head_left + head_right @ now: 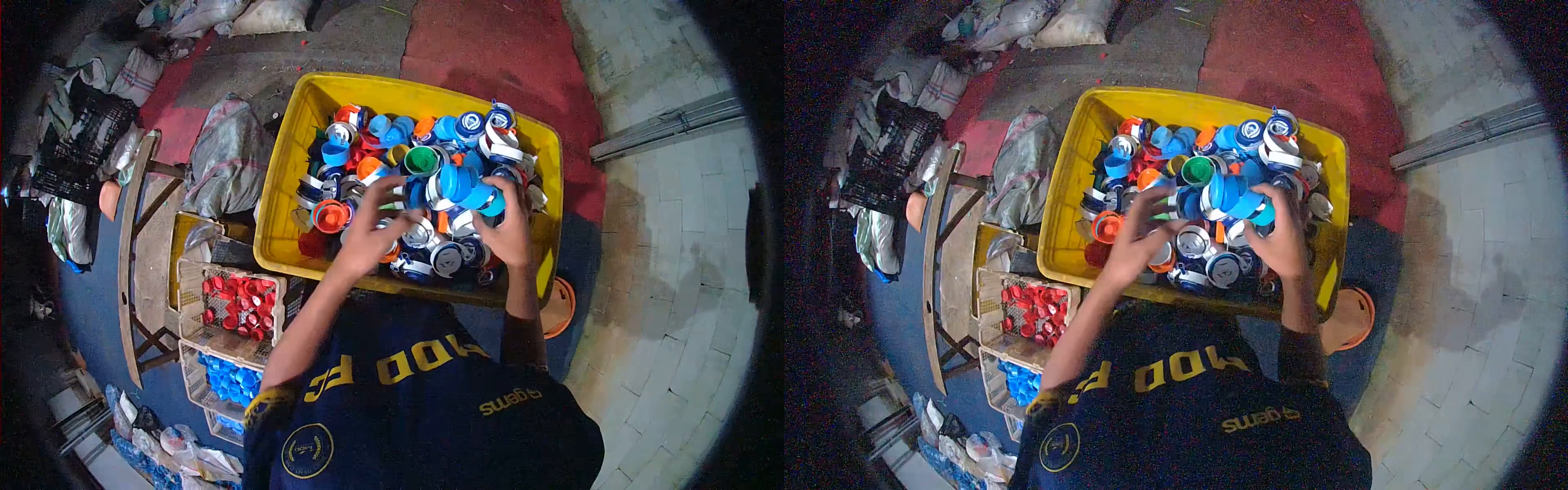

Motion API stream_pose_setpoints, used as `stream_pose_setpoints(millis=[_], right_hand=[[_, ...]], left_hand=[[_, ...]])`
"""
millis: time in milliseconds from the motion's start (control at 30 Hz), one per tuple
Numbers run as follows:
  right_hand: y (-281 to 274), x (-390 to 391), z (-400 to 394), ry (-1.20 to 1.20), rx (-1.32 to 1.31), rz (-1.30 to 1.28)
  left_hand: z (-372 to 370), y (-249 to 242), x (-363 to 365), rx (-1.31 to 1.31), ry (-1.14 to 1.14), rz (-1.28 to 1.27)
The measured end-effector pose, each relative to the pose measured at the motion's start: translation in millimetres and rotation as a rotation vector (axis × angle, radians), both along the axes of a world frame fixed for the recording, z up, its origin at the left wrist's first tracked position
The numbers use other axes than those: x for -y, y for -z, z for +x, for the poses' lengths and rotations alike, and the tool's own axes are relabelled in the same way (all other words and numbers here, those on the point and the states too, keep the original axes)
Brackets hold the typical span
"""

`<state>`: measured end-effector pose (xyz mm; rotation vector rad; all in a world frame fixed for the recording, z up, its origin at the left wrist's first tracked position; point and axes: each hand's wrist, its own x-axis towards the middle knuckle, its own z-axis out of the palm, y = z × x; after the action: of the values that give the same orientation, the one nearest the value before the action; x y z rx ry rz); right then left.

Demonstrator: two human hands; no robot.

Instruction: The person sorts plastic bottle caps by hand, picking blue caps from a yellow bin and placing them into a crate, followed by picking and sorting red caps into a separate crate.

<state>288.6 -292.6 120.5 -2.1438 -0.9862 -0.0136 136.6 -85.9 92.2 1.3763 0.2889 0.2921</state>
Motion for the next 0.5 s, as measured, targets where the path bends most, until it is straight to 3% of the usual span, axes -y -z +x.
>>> stream_pose_setpoints(millis=[167,300,433,500], right_hand=[[4,1,-16,-0.070,0.032,0.069],[8,-1,-25,-0.119,-0.056,0.100],[-18,-5,-39,-0.096,0.043,0.002],[-25,-11,-40,-0.077,0.096,-0.050]], left_hand=[[44,-9,30,-0.068,0.094,-0.129],[41,2,30,0.020,0.093,-0.278],[24,11,24,0.069,-0.029,-0.121],[16,6,22,0.112,-0.029,-0.167]])
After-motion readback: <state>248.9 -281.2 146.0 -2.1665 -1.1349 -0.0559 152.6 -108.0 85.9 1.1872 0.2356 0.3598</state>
